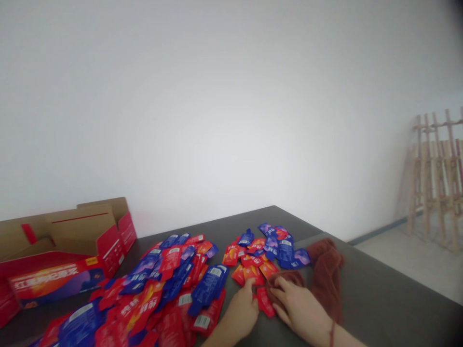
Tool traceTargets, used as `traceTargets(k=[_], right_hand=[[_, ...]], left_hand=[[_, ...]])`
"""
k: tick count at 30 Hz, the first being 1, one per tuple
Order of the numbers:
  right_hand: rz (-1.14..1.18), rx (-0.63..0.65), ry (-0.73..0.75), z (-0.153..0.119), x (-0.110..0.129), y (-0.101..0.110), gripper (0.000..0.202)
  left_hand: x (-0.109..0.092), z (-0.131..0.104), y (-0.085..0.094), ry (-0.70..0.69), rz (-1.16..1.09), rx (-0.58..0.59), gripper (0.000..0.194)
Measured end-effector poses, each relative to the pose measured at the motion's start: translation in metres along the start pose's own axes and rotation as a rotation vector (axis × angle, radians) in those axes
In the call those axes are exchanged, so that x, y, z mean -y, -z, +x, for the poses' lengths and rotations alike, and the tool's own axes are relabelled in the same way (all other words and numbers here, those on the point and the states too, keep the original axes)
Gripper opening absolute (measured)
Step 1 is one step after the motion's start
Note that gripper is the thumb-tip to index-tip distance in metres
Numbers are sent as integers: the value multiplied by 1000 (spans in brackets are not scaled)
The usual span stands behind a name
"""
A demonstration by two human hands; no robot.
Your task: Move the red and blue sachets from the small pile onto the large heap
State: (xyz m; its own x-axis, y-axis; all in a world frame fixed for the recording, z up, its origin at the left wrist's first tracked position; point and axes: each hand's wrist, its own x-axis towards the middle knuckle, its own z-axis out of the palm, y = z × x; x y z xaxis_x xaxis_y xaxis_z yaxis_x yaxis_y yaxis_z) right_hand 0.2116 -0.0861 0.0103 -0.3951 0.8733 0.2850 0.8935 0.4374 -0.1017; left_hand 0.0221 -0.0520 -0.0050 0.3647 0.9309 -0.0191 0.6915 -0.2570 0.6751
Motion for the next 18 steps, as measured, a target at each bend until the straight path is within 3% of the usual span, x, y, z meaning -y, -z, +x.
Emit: traceTargets(k=[5, 9, 15, 18], right_hand=[[-48, 15, -127, -1, -16, 5, 30], [-47, 17, -39, 2, -3, 4, 26], [5, 59, 212, 5, 28, -4, 25], [26, 47, 178, 2, 24, -4, 25]], left_hand=[[2, -1, 4, 45, 190, -76, 16], [6, 1, 2, 22, 237, -79, 14], [5, 0, 3, 18, 228, -47, 16], [4, -1, 5, 17, 203, -55, 18]])
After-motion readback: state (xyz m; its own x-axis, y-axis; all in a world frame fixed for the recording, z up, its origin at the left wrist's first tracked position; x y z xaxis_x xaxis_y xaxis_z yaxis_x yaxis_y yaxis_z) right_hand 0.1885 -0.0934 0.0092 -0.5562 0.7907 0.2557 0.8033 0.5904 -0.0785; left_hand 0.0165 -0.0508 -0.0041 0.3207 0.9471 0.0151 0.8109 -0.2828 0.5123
